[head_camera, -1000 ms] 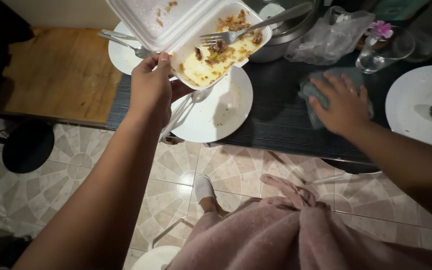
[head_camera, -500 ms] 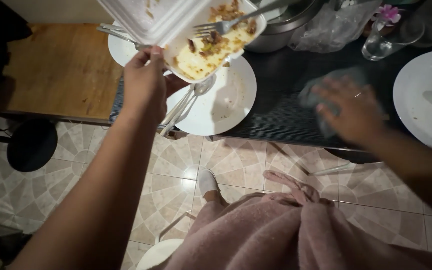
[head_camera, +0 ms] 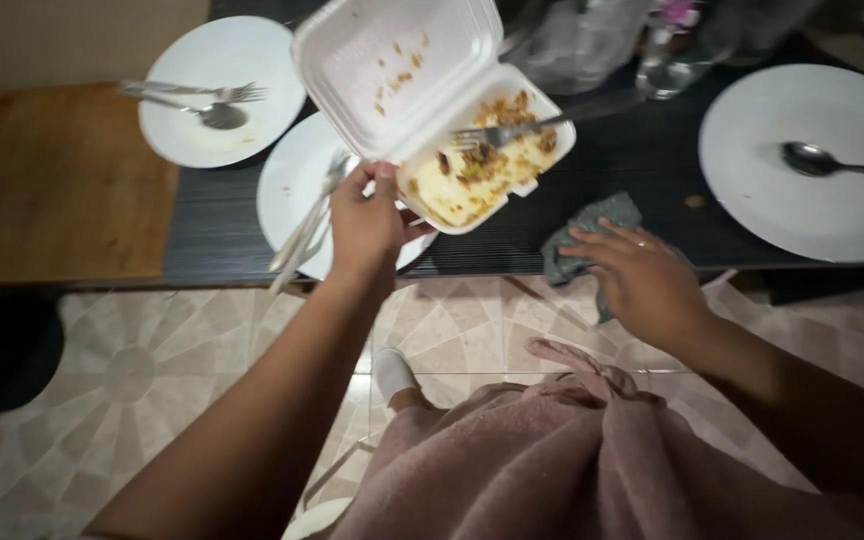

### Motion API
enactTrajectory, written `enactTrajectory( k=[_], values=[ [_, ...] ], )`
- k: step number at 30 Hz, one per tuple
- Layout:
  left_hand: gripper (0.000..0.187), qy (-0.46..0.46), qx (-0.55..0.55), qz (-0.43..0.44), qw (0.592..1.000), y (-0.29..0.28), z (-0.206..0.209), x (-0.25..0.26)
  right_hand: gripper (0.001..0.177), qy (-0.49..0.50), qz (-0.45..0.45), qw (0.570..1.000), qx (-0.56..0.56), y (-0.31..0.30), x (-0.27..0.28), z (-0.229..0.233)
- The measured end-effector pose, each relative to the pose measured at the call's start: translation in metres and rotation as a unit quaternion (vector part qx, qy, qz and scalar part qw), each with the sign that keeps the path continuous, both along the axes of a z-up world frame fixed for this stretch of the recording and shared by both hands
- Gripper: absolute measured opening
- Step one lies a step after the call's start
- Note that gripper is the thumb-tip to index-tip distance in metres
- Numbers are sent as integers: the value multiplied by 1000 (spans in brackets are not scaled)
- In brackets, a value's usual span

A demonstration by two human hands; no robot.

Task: Tidying up a table by organizing plates, utensils, and food containers, and wiping the surface.

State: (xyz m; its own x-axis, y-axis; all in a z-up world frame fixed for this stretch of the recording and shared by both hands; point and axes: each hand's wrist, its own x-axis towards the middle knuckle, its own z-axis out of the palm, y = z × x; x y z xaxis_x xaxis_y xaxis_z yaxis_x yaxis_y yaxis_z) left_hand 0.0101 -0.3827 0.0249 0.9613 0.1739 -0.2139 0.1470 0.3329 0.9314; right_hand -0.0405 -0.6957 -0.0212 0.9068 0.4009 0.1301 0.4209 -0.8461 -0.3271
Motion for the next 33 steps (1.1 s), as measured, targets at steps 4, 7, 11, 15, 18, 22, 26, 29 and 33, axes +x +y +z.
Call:
enactTrajectory(
  k=[4, 7, 11, 15, 18, 22, 26, 29, 33],
  values=[
    [28, 48, 9, -13, 999, -48, -14, 3, 34, 102, -134, 979, 116, -45, -23, 26],
    [28, 33, 42, -37, 998, -73, -27, 11, 31, 114, -249, 945, 179, -83, -41, 36],
    [27, 13, 50, -43, 998, -91, -54, 31, 29, 2, -271, 950, 154, -138, -65, 39],
    [26, 34, 88, -42, 995, -99, -68, 47, 28, -64, -301, 938, 162, -167, -80, 45],
    [26, 36, 126, -37, 991, -103, -76, 61, 29, -82, -319, 928, 172, -197, -83, 35],
    [35, 63, 208, -12, 976, -107, -72, 72, 30, -101, -340, 914, 198, -231, -83, 27],
    [40, 22, 379, 22, 925, -104, -87, 83, 28, -69, -412, 882, 219, -223, -81, 45],
    [50, -20, 375, 35, 926, -101, -95, 81, 22, -47, -474, 851, 222, -228, -80, 36],
    [54, -172, 403, 137, 889, -120, -68, 43, 18, -89, -490, 816, 294, -234, -86, 24]
  ],
)
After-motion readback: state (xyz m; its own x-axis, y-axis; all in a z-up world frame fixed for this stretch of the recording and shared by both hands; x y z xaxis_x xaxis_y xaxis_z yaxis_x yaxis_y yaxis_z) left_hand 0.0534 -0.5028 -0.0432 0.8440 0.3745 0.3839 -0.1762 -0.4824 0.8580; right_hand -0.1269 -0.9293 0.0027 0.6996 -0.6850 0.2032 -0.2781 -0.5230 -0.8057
